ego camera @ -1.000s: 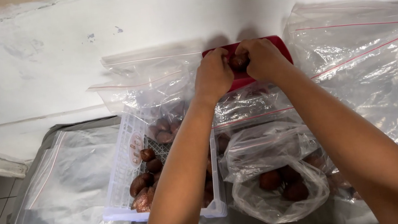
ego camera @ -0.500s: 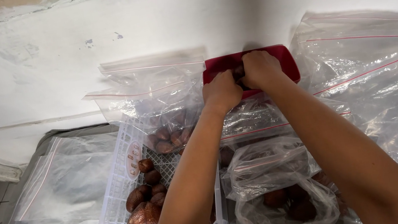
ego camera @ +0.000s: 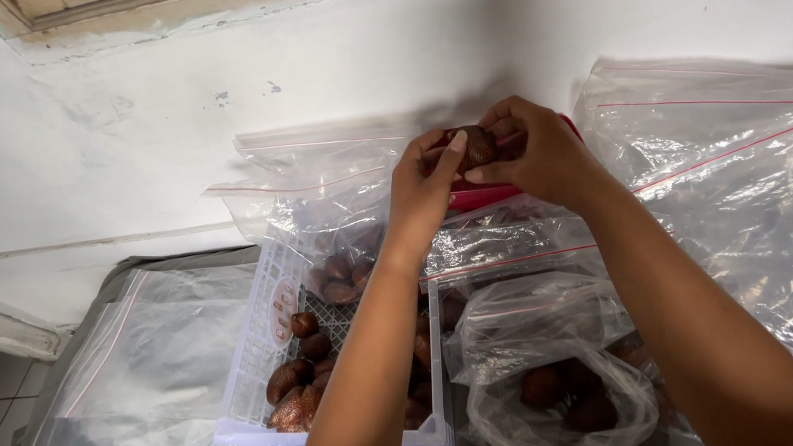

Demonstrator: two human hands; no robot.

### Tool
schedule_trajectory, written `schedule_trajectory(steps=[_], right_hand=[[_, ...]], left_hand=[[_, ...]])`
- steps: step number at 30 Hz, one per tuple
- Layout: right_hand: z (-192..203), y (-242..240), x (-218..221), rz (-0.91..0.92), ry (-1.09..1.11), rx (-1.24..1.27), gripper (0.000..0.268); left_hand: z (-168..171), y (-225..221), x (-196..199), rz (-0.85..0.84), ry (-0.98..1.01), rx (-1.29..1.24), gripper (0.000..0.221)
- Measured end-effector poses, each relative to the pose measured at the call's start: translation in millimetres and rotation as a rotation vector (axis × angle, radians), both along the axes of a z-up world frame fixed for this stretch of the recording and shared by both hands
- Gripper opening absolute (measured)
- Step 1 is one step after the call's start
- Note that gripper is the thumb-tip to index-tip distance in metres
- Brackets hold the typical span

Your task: The person is picking salak fruits from a plastic crate and placing them into zip-lock bags, then sealing the bags.

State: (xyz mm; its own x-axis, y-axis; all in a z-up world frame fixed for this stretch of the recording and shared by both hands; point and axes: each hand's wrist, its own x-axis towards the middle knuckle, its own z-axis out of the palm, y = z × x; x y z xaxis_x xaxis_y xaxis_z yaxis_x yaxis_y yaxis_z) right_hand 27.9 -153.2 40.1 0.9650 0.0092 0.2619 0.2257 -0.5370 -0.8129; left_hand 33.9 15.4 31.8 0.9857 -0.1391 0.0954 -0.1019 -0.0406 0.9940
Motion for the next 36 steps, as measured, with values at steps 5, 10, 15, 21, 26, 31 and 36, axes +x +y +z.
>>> schedule_trajectory(steps=[5, 10, 15, 21, 26, 31, 36], right_hand=[[3, 2, -68, 0.142, 0.002, 0.255, 0.064], [-21, 12, -127, 0.233, -0.033, 0.476, 0.063], [-52, 17, -180, 0.222, -0.077, 0.569, 0.064], [-87, 18, -215, 0.208, -0.039, 0.530, 0.053], [-97, 18, -229, 0.161, -0.022, 0.507, 0.053], [-98, 10, -236, 0.148, 0.009, 0.454, 0.053], [-110, -14, -249, -0.013, 0.115, 0.231, 0.052]], left_hand=[[6, 13, -66, -0.078, -0.011, -0.155, 0.054], [-17, 25, -118, -0.083, -0.110, -0.248, 0.034], [-43, 30, -169, -0.032, -0.174, -0.196, 0.025], [-47, 28, -215, 0.009, -0.166, -0.129, 0.021], [-56, 23, -223, 0.027, -0.158, -0.189, 0.016], [-66, 20, -224, 0.049, -0.131, -0.215, 0.012], [-91, 15, -244, 0.061, 0.001, -0.053, 0.019]])
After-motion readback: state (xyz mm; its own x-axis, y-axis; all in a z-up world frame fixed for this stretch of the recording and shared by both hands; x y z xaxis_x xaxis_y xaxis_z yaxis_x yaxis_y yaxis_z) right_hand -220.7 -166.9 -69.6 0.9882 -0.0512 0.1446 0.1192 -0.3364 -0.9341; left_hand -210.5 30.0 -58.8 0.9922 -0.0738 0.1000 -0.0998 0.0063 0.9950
